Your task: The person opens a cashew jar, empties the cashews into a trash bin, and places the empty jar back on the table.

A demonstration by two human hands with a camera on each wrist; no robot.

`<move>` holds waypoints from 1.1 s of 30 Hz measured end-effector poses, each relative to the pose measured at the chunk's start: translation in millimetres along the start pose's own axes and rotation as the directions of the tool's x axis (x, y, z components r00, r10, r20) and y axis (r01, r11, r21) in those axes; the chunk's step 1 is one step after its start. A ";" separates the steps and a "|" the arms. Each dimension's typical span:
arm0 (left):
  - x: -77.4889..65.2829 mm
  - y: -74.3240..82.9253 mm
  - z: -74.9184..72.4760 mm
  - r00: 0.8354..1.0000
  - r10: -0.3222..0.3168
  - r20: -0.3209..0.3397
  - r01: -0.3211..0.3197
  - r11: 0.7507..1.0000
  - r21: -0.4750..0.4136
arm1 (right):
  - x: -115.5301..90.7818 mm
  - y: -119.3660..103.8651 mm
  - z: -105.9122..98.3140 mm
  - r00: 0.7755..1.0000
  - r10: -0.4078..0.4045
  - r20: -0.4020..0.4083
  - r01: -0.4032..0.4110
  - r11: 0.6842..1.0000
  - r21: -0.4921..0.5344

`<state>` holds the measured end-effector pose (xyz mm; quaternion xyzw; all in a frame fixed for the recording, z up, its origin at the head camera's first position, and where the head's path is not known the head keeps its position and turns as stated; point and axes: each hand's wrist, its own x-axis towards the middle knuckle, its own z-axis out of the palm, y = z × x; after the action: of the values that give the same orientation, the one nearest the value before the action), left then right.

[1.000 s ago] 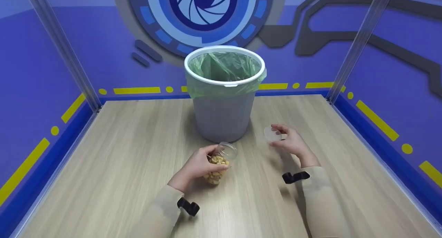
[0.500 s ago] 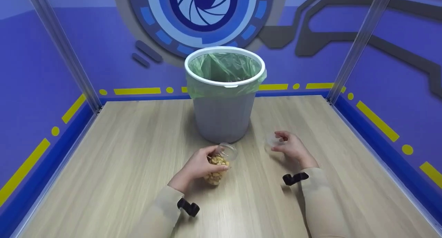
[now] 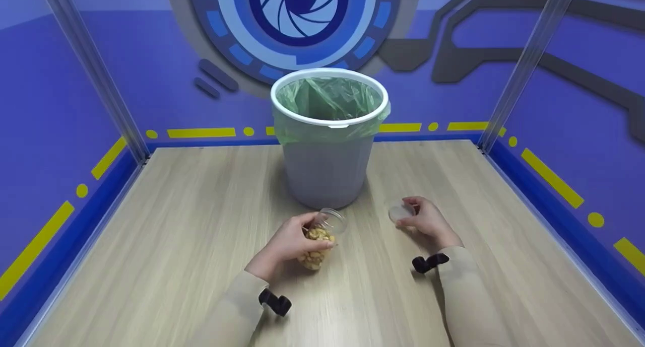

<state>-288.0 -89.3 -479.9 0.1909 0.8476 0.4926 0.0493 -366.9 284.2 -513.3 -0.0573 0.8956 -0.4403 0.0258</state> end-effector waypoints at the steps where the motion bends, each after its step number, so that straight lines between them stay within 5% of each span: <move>1: 0.1 -0.2 0.0 1.000 0.000 0.000 0.000 1.000 0.000 | 0.0 0.7 0.4 1.000 -0.001 -0.004 0.001 1.000 -0.002; 20: -0.3 -0.5 -0.3 1.000 -0.010 -0.002 0.010 1.000 0.012 | 0.3 8.0 2.9 0.998 -0.056 -0.010 0.055 0.998 -0.042; 33: 0.4 -0.9 -0.1 1.000 -0.018 0.008 0.018 1.000 0.013 | 0.4 5.4 0.6 0.999 -0.012 0.039 0.014 0.999 -0.039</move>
<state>-288.6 -89.7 -480.6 0.1856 0.8523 0.4858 0.0560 -367.6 286.9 -517.9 -0.0723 0.9030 -0.4216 0.0392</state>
